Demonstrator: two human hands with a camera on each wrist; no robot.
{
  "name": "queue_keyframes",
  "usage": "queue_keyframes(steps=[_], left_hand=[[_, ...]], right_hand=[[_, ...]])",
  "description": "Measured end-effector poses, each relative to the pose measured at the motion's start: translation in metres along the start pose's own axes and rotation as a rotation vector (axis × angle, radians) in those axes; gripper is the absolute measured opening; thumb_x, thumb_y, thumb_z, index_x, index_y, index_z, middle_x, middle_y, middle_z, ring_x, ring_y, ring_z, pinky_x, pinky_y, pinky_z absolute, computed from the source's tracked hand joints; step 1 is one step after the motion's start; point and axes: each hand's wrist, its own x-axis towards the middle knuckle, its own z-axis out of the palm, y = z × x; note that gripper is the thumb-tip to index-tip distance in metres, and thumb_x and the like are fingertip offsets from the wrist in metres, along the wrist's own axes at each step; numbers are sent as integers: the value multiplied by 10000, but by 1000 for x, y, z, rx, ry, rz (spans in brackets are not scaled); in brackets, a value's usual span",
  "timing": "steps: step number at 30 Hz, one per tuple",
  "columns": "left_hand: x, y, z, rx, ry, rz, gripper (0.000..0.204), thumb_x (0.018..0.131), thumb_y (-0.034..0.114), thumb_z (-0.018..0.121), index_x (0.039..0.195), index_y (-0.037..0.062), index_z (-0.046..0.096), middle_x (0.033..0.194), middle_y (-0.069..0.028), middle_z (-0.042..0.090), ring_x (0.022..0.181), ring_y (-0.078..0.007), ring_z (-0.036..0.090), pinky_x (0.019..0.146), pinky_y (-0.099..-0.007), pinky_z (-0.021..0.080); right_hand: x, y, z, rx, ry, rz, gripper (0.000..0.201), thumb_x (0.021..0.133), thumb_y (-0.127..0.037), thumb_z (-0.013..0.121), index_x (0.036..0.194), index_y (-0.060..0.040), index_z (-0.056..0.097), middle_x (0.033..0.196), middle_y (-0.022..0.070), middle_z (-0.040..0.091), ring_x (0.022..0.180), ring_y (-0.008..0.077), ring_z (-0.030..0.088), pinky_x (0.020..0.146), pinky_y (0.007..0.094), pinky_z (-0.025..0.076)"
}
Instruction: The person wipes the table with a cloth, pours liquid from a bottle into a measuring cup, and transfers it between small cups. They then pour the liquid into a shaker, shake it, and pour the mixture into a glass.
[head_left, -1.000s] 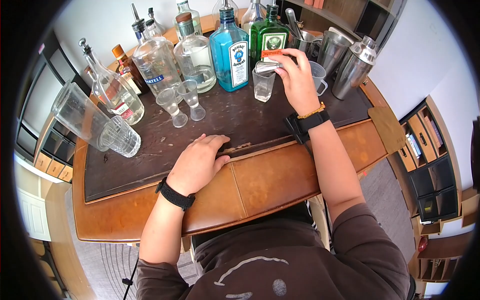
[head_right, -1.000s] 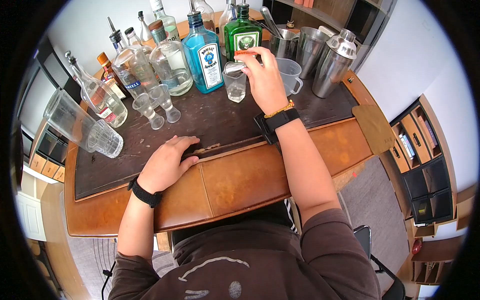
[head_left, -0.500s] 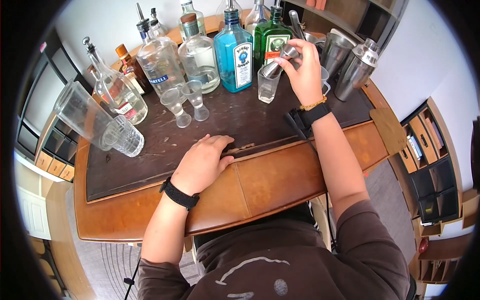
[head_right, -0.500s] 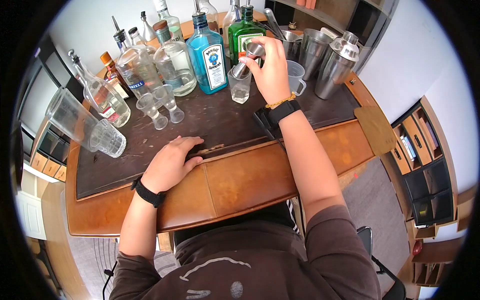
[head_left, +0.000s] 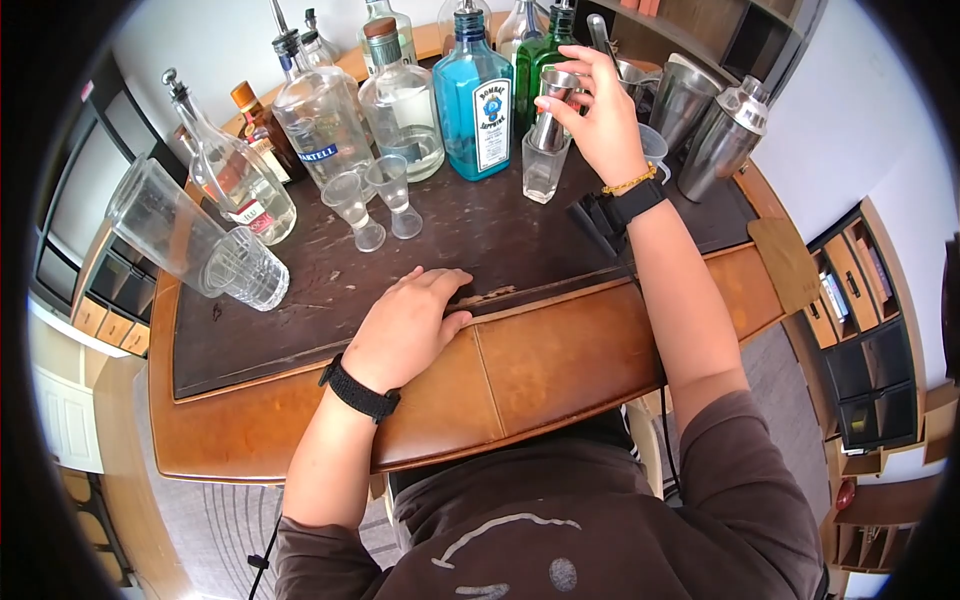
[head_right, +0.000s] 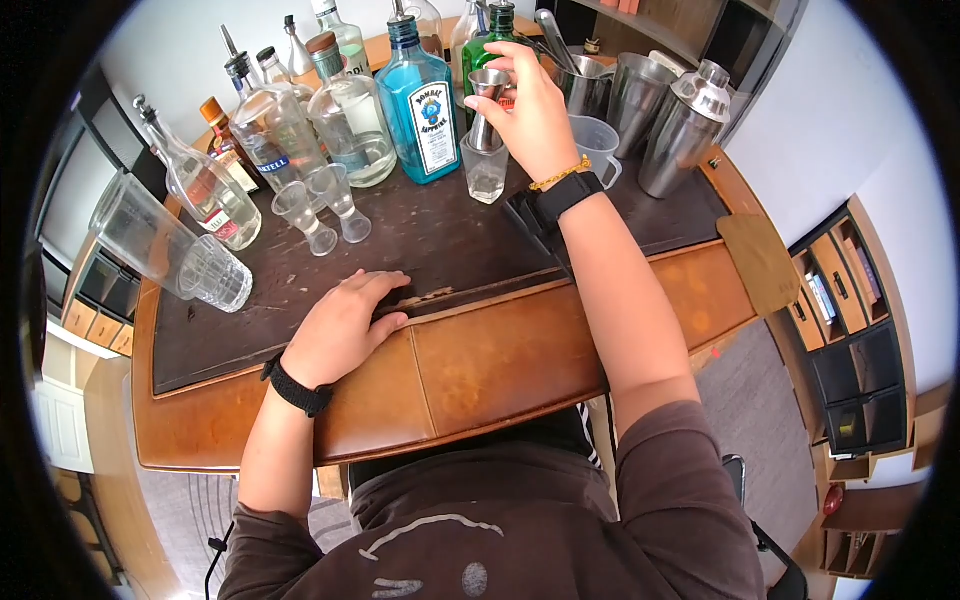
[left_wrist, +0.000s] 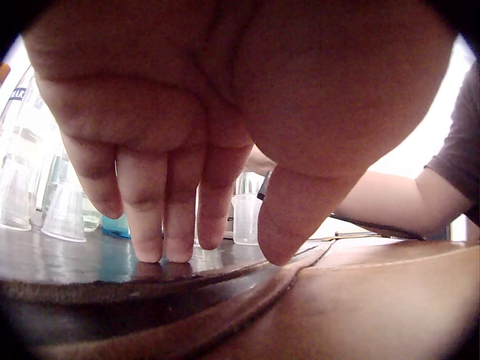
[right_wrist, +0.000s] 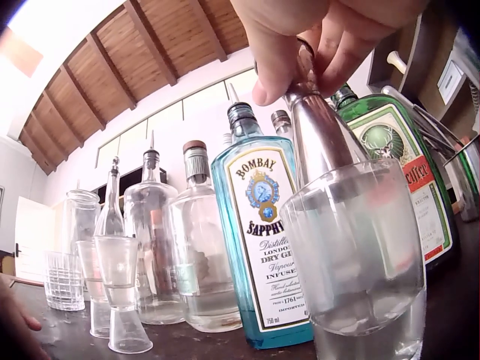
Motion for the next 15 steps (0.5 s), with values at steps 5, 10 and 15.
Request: queue_keyframes(steps=[5, 10, 15], left_hand=[[0, -1, 1, 2, 2, 1, 353, 854, 147, 670, 1170, 19, 578, 1160, -179, 633, 1082, -372, 591, 1078, -448, 409], [0, -1, 0, -3, -1, -1, 357, 852, 145, 672, 1173, 18, 577, 1162, -181, 632, 1081, -377, 591, 1080, -447, 408], [1, 1, -1, -9, -14, -11, 357, 853, 147, 671, 1171, 17, 579, 1165, -180, 632, 1088, -377, 589, 1083, -445, 406]], right_hand=[[2, 5, 2, -50, -26, -35, 574, 776, -77, 780, 1272, -82, 492, 1084, 122, 627, 977, 216, 662, 815, 339, 565], [0, 7, 4, -5, -14, 26, 576, 777, -83, 783, 1272, -80, 488, 1084, 132, 626, 978, 216, 664, 804, 327, 571], [-4, 6, 4, 50, -7, 89, 621, 783, -110, 791, 1301, -79, 450, 1101, 142, 633, 941, 235, 683, 796, 330, 569]])
